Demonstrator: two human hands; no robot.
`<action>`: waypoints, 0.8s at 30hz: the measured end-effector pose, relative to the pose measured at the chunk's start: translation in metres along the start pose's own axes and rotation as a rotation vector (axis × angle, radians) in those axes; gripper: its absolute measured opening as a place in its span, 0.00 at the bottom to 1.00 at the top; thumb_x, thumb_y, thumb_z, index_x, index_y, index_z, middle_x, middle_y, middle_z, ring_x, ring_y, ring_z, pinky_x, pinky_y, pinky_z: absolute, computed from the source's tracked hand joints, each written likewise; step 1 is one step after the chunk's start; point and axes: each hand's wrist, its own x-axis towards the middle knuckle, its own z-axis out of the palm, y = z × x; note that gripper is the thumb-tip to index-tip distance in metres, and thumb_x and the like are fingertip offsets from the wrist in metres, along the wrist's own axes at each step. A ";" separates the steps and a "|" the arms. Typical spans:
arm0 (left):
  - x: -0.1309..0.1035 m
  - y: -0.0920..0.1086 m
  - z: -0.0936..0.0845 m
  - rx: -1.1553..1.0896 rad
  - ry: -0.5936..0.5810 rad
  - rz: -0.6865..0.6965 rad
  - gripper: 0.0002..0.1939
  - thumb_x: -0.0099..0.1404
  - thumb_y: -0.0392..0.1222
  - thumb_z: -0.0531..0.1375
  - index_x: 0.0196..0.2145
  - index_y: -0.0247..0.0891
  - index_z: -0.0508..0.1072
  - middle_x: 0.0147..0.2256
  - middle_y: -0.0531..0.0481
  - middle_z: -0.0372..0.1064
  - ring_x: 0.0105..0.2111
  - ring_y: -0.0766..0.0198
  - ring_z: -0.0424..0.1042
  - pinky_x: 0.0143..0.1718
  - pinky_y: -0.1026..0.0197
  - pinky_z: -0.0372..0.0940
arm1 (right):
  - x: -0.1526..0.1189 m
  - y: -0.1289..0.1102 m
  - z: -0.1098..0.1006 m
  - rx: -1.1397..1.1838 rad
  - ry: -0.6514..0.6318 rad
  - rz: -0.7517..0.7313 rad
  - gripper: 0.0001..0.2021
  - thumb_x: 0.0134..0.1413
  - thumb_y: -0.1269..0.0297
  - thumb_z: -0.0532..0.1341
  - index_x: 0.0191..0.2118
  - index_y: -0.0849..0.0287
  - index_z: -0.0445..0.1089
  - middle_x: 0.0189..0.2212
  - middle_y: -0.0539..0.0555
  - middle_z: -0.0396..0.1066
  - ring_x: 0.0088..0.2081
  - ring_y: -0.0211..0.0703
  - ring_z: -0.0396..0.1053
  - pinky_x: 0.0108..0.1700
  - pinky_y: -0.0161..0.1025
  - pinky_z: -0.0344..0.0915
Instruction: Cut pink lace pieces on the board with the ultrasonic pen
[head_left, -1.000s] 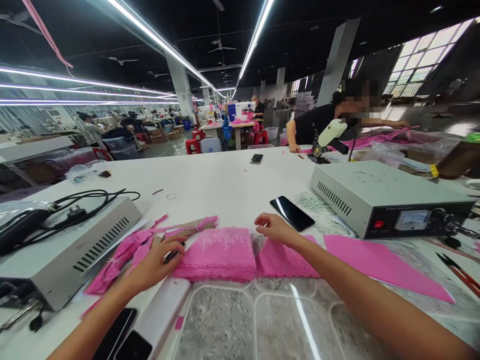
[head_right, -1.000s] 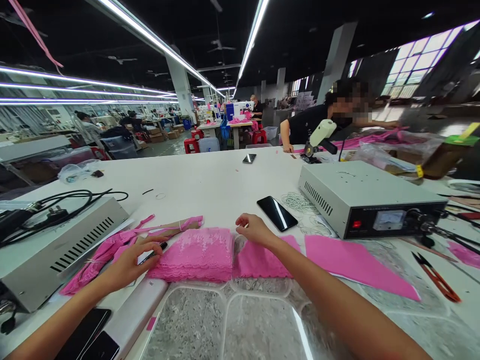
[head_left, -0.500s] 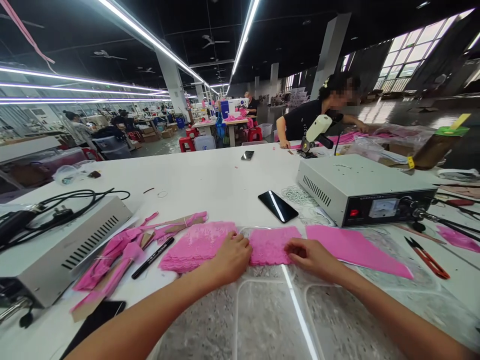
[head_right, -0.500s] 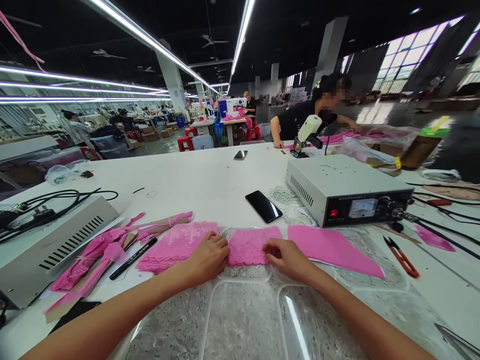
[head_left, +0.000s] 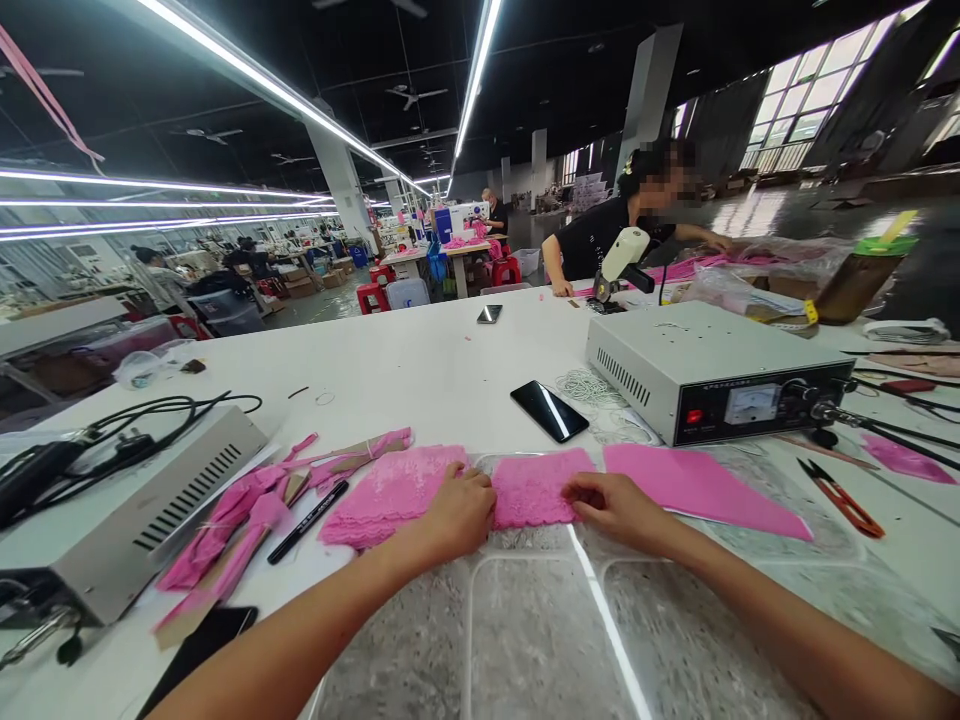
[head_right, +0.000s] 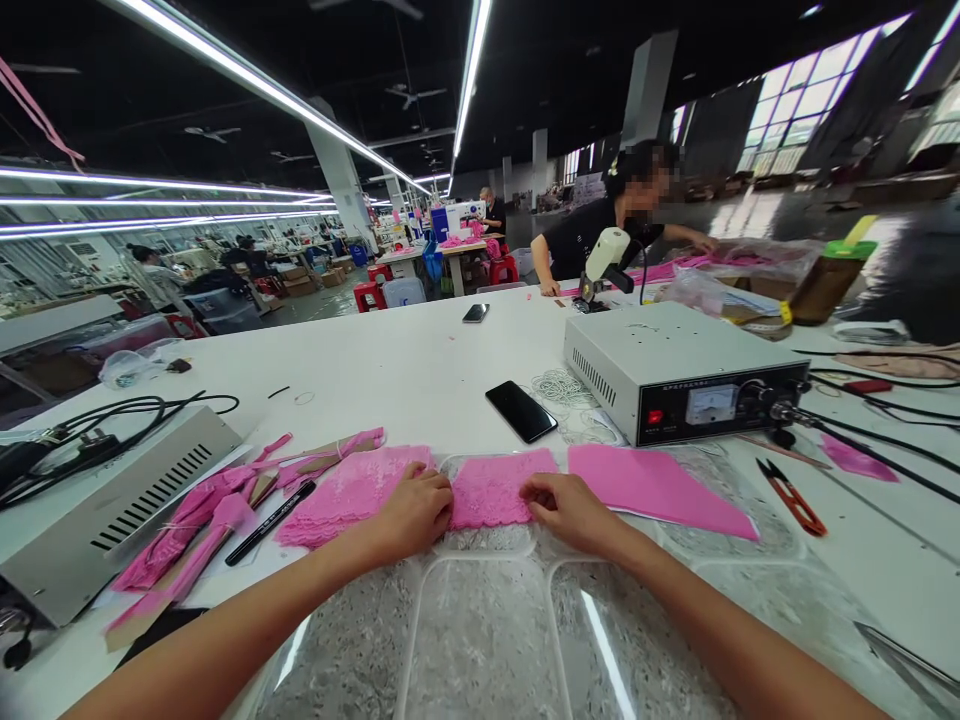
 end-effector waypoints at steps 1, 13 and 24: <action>0.000 0.000 0.000 -0.004 0.000 -0.004 0.10 0.70 0.44 0.59 0.36 0.34 0.73 0.39 0.48 0.73 0.44 0.59 0.72 0.53 0.47 0.63 | 0.000 0.000 0.000 -0.002 -0.001 0.003 0.09 0.48 0.66 0.55 0.32 0.58 0.72 0.29 0.53 0.74 0.31 0.43 0.67 0.34 0.38 0.61; -0.003 -0.003 0.005 -0.091 0.023 -0.013 0.09 0.70 0.43 0.60 0.38 0.34 0.74 0.41 0.48 0.73 0.45 0.58 0.72 0.53 0.46 0.63 | 0.000 -0.002 0.000 -0.002 0.006 -0.002 0.08 0.47 0.66 0.56 0.31 0.58 0.72 0.28 0.52 0.73 0.30 0.43 0.66 0.33 0.38 0.61; -0.003 -0.009 -0.022 -0.299 0.077 0.002 0.09 0.70 0.43 0.59 0.34 0.34 0.73 0.36 0.50 0.73 0.42 0.60 0.72 0.52 0.48 0.63 | 0.003 0.009 0.001 -0.011 0.002 -0.031 0.09 0.49 0.67 0.56 0.33 0.58 0.73 0.29 0.52 0.75 0.31 0.43 0.70 0.34 0.37 0.63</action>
